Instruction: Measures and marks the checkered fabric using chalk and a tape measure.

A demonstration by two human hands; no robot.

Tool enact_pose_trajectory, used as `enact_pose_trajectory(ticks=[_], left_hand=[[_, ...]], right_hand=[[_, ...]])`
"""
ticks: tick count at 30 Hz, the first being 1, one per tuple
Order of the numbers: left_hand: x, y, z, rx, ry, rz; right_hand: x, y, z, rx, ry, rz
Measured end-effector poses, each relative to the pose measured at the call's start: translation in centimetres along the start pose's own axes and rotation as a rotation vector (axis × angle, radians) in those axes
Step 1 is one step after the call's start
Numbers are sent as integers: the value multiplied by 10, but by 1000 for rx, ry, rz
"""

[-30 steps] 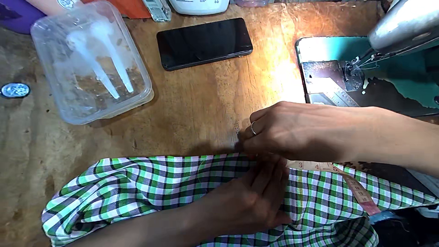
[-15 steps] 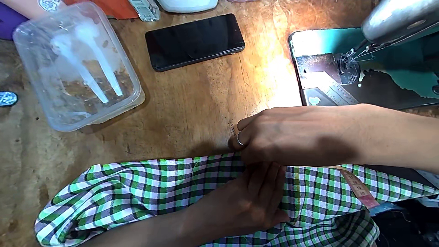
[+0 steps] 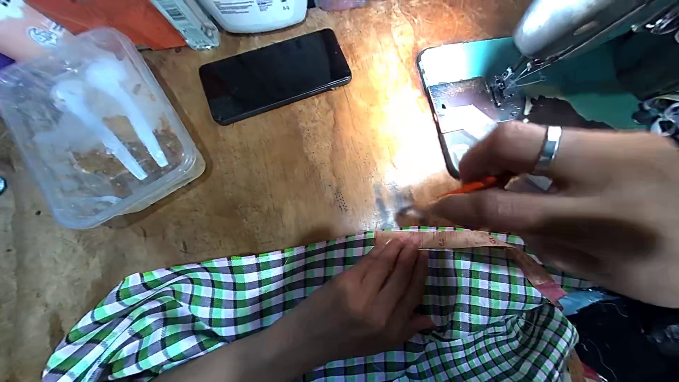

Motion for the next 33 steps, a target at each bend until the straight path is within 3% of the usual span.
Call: enact_pose_trajectory(ticks=[7, 13, 23, 28, 33], left_hand=[[-7, 2, 7, -43, -53, -30], [-8, 6, 14, -94, -62, 44], [-9, 5, 24, -223, -100, 40], [-2, 5, 26, -242, -36, 14], [8, 3, 35, -258, 14, -55]], right_hand=[[-17, 31, -108, 240, 416, -61], [-36, 43, -141, 203, 600, -237], [-47, 24, -158, 209, 520, -313], [-59, 25, -163, 192, 377, -328], [-59, 31, -163, 183, 351, -317]])
Point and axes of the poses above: each hand's wrist, its own z-axis towards the middle knuckle, its own y-axis out of the palm, x = y × z, the point moved 8 cm from there along z, towards the middle knuckle, and after that the axes turned 8 degrees about -y, right-handed, at the moved point
